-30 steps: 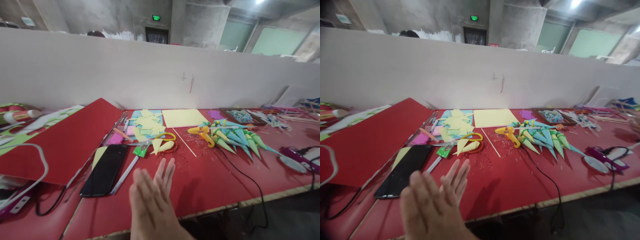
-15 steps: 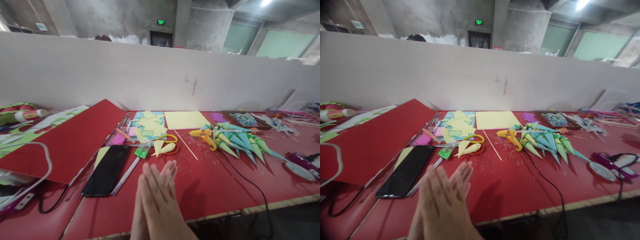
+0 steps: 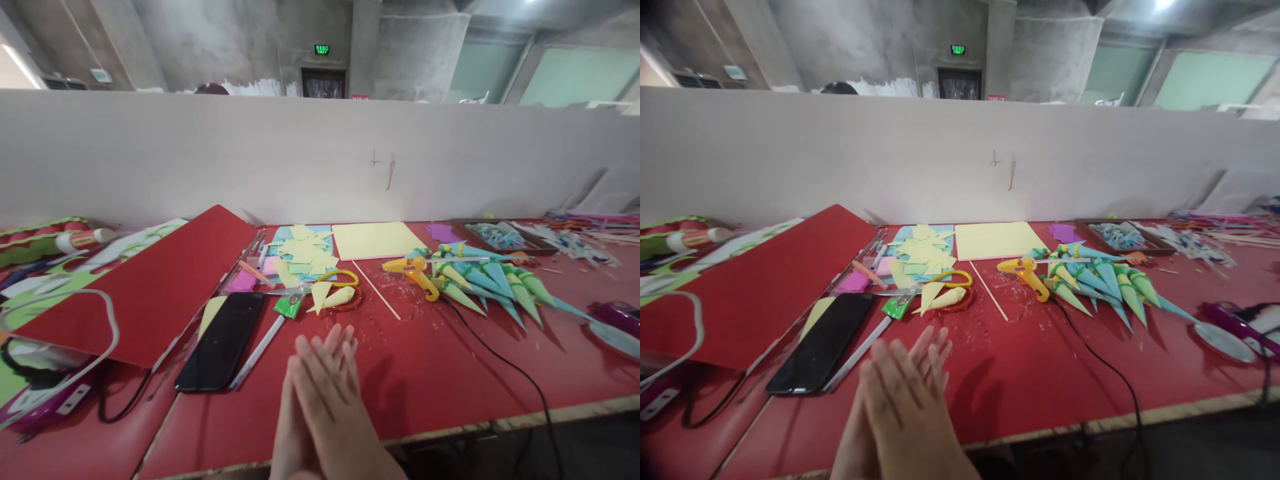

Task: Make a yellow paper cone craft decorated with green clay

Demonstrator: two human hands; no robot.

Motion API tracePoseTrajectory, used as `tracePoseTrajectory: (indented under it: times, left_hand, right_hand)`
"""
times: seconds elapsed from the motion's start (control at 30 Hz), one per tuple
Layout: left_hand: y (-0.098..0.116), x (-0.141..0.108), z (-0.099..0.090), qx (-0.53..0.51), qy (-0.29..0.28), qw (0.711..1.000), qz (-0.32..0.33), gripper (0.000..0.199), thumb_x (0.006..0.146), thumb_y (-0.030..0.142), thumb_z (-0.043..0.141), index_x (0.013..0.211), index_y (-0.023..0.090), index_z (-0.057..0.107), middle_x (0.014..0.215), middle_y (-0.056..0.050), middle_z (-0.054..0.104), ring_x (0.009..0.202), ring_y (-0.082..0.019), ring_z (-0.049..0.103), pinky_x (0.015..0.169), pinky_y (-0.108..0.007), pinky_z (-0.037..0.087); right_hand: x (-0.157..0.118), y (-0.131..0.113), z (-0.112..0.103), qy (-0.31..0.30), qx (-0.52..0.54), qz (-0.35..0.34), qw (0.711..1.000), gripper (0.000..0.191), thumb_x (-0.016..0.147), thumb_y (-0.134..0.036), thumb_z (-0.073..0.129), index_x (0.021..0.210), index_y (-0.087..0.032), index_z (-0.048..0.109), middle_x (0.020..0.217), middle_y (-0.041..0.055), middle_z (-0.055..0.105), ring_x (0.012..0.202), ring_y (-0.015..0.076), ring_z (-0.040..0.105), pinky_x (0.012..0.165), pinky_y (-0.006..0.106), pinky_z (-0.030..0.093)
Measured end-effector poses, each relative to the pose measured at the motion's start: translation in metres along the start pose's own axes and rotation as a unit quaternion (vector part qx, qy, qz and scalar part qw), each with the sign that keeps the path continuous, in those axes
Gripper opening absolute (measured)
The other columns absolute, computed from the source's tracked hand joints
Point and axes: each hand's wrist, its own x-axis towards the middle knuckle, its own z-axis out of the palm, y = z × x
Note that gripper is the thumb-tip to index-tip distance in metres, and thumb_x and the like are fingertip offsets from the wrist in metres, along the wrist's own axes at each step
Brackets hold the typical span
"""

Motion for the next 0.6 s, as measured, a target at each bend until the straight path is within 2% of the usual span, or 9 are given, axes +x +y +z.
tracePoseTrajectory:
  times: [0.07, 0.17, 0.2, 0.27, 0.37, 0.47, 0.53, 0.57, 0.6]
  left_hand:
    - [0.002, -0.002, -0.001, -0.221, -0.062, 0.973, -0.006, 0.054, 0.088, 0.044, 0.0, 0.135, 0.032, 0.023, 0.143, 0.01, 0.022, 0.133, -0.013, 0.004, 0.11, -0.036, 0.003]
    - [0.007, 0.0, -0.01, -0.544, -0.145, 0.825, -0.035, 0.059, 0.085, 0.053, 0.006, 0.134, 0.029, 0.029, 0.142, 0.006, 0.026, 0.133, -0.016, 0.001, 0.109, -0.035, -0.001]
    - [0.008, 0.002, -0.013, -0.59, -0.146, 0.792, -0.048, 0.06, 0.084, 0.056, 0.009, 0.134, 0.028, 0.028, 0.142, 0.005, 0.026, 0.133, -0.016, 0.001, 0.109, -0.036, -0.001]
    - [0.012, 0.006, -0.015, -0.619, -0.116, 0.773, -0.074, 0.062, 0.083, 0.058, 0.015, 0.134, 0.026, 0.029, 0.141, 0.003, 0.029, 0.133, -0.017, 0.004, 0.109, -0.036, 0.003]
    - [0.017, 0.013, -0.012, -0.559, -0.046, 0.82, -0.116, 0.06, 0.083, 0.055, 0.021, 0.134, 0.023, 0.03, 0.14, -0.003, 0.033, 0.132, -0.02, 0.015, 0.108, -0.039, 0.013]
    - [0.019, 0.028, -0.009, -0.383, -0.014, 0.915, -0.125, 0.057, 0.085, 0.048, 0.015, 0.133, 0.021, 0.031, 0.136, -0.007, 0.038, 0.126, -0.021, 0.031, 0.103, -0.041, 0.026]
    - [0.016, 0.046, -0.01, -0.175, -0.037, 0.982, -0.062, 0.057, 0.086, 0.043, 0.007, 0.13, 0.019, 0.034, 0.131, -0.01, 0.044, 0.12, -0.02, 0.041, 0.098, -0.04, 0.034]
    - [0.014, 0.056, -0.01, -0.033, -0.043, 0.999, -0.006, 0.055, 0.087, 0.04, 0.005, 0.126, 0.019, 0.038, 0.128, -0.01, 0.046, 0.116, -0.019, 0.045, 0.095, -0.039, 0.037]
    - [0.01, 0.068, -0.011, 0.01, -0.038, 0.999, 0.016, 0.048, 0.087, 0.041, 0.016, 0.119, 0.02, 0.046, 0.124, -0.009, 0.049, 0.116, -0.02, 0.044, 0.097, -0.039, 0.035]
  right_hand:
    - [-0.003, 0.012, -0.006, -0.044, 0.027, 0.031, 0.998, 0.073, 0.085, -0.054, 0.023, 0.137, -0.003, 0.012, 0.145, 0.0121, 0.01, 0.132, 0.0276, 0.012, 0.108, 0.043, 0.008]
    - [-0.015, 0.019, -0.006, -0.076, 0.062, 0.046, 0.994, 0.074, 0.086, -0.053, 0.019, 0.138, -0.002, 0.003, 0.145, 0.0149, 0.011, 0.133, 0.0287, 0.01, 0.104, 0.046, 0.021]
    - [-0.019, 0.02, -0.004, -0.08, 0.071, 0.045, 0.993, 0.071, 0.087, -0.05, 0.02, 0.138, -0.004, 0.003, 0.144, 0.0144, 0.014, 0.133, 0.0274, 0.012, 0.103, 0.046, 0.025]
    - [-0.024, 0.02, -0.003, -0.075, 0.081, 0.048, 0.993, 0.063, 0.088, -0.041, 0.026, 0.138, -0.007, 0.007, 0.142, 0.0129, 0.024, 0.132, 0.0243, 0.018, 0.101, 0.044, 0.029]
    - [-0.023, 0.022, -0.008, -0.038, 0.091, 0.06, 0.993, 0.047, 0.088, -0.024, 0.034, 0.133, -0.015, 0.027, 0.131, 0.0095, 0.045, 0.124, 0.018, 0.036, 0.098, 0.036, 0.037]
    - [-0.014, 0.03, -0.019, 0.031, 0.114, 0.063, 0.991, 0.028, 0.086, -0.016, 0.041, 0.111, -0.021, 0.052, 0.104, 0.0049, 0.065, 0.097, 0.0131, 0.058, 0.085, 0.026, 0.045]
    - [-0.006, 0.037, -0.029, 0.047, 0.123, 0.079, 0.988, 0.017, 0.085, -0.019, 0.045, 0.095, -0.02, 0.059, 0.082, 0.0025, 0.068, 0.076, 0.0124, 0.062, 0.073, 0.024, 0.048]
    - [-0.002, 0.041, -0.034, 0.035, 0.12, 0.086, 0.988, 0.015, 0.085, -0.022, 0.046, 0.091, -0.02, 0.059, 0.076, 0.0023, 0.067, 0.071, 0.0128, 0.061, 0.068, 0.024, 0.048]
    - [0.003, 0.045, -0.04, 0.019, 0.112, 0.087, 0.99, 0.015, 0.085, -0.025, 0.046, 0.088, -0.019, 0.06, 0.073, 0.0023, 0.066, 0.068, 0.0132, 0.061, 0.065, 0.024, 0.048]
